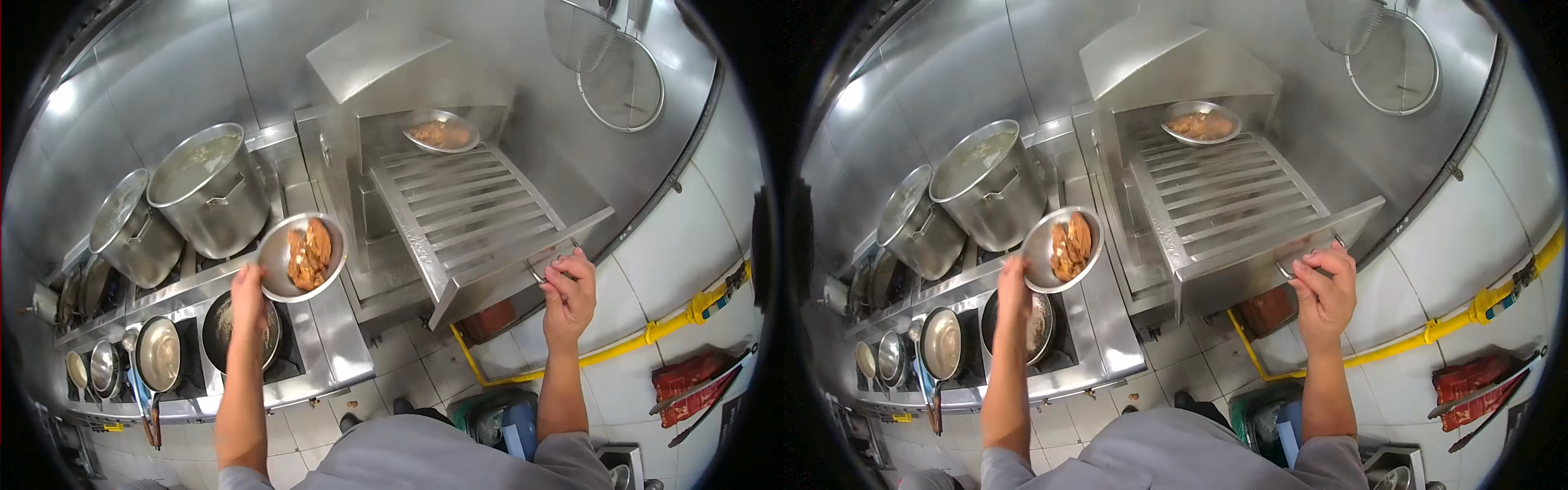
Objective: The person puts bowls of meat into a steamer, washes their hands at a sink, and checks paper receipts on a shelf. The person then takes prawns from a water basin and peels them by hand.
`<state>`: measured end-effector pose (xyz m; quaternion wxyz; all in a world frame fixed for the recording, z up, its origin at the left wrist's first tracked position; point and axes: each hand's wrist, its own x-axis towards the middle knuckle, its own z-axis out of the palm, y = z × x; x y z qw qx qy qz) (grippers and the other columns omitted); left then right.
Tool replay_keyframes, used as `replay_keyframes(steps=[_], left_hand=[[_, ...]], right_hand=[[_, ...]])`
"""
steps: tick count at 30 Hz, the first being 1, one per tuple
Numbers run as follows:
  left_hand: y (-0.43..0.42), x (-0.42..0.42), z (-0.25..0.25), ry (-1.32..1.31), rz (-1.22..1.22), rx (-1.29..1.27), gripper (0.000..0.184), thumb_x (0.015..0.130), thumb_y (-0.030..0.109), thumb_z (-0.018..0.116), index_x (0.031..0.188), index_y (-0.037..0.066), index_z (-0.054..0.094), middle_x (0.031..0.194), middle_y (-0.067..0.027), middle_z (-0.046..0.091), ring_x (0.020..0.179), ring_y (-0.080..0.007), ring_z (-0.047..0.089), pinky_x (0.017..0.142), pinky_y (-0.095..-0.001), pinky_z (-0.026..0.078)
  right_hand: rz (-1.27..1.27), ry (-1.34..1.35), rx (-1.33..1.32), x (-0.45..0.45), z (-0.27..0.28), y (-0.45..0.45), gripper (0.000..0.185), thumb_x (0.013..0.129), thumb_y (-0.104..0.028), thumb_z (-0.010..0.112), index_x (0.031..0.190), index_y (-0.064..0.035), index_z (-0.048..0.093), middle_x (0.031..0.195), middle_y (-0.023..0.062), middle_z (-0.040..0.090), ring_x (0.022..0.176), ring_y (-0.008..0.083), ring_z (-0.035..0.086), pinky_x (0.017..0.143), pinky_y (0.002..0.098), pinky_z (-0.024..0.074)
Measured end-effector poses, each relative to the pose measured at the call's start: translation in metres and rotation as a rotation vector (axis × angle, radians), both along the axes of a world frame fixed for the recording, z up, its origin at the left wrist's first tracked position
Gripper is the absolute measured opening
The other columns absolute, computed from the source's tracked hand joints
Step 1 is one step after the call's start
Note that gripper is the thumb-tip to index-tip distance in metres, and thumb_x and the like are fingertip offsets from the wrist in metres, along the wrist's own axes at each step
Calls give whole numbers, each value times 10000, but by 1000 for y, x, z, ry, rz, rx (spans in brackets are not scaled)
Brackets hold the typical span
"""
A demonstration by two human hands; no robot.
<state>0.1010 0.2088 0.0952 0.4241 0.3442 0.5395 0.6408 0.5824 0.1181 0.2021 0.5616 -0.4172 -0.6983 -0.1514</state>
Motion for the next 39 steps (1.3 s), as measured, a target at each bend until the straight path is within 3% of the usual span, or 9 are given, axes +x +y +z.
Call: replay_keyframes(steps=[7,9,13,21,25,29,33,38,39], left_hand=[[11,87,177,197,-355,-37,120,875,167,570,778,96,558,746,26,492,656,-79,466,552,-257,408],[18,123,182,191,-422,7,142,880,209,589,781,111,558,718,14,528,494,-80,503,374,-221,394],[51,168,162,102,-593,-36,231,942,268,597,848,62,556,760,-19,578,619,-117,624,579,-267,588],[64,149,153,218,-481,13,401,971,365,563,1117,-4,620,943,-92,671,554,-119,582,472,-232,473],[17,121,93,157,-425,-9,338,942,386,584,1005,58,637,859,-51,685,464,-89,525,382,-215,371],[-55,103,-8,238,-760,-383,264,912,257,587,1113,101,656,929,4,685,577,-72,563,475,-223,427],[-144,76,-139,318,-838,-653,398,928,389,602,1200,99,611,938,-22,657,595,-91,568,516,-230,464],[-290,-13,-320,885,-667,-632,424,880,416,599,1120,71,659,968,-179,701,720,-323,676,719,-447,526],[-314,-28,-300,771,-625,-873,412,869,406,601,1041,42,689,906,-190,709,827,-369,680,825,-456,506]], right_hand=[[5,26,34,1,1,11,172,758,-129,774,920,-100,727,936,36,606,931,249,574,1021,524,407],[12,29,37,3,3,15,179,750,-123,779,920,-100,726,932,36,604,927,248,574,1020,520,410],[64,42,9,0,9,25,182,736,-75,784,899,-98,706,932,40,611,922,240,585,1021,496,420],[95,58,-8,-21,17,83,205,711,-14,792,867,-94,686,911,32,620,877,218,603,1027,492,418],[103,39,-17,-34,20,127,157,740,-35,779,856,-75,681,914,42,622,896,232,598,1023,459,426],[128,73,-2,-54,22,177,132,749,-54,773,854,-64,694,902,57,626,910,244,596,1013,429,440],[101,61,-13,-73,19,221,97,792,-69,746,879,-49,707,927,66,632,933,236,596,890,358,464],[137,21,22,-91,18,259,75,853,-75,705,899,-18,693,940,78,647,913,209,611,855,307,469],[136,3,46,-92,15,268,77,864,-79,697,913,-19,697,945,83,650,907,213,613,859,313,471]])
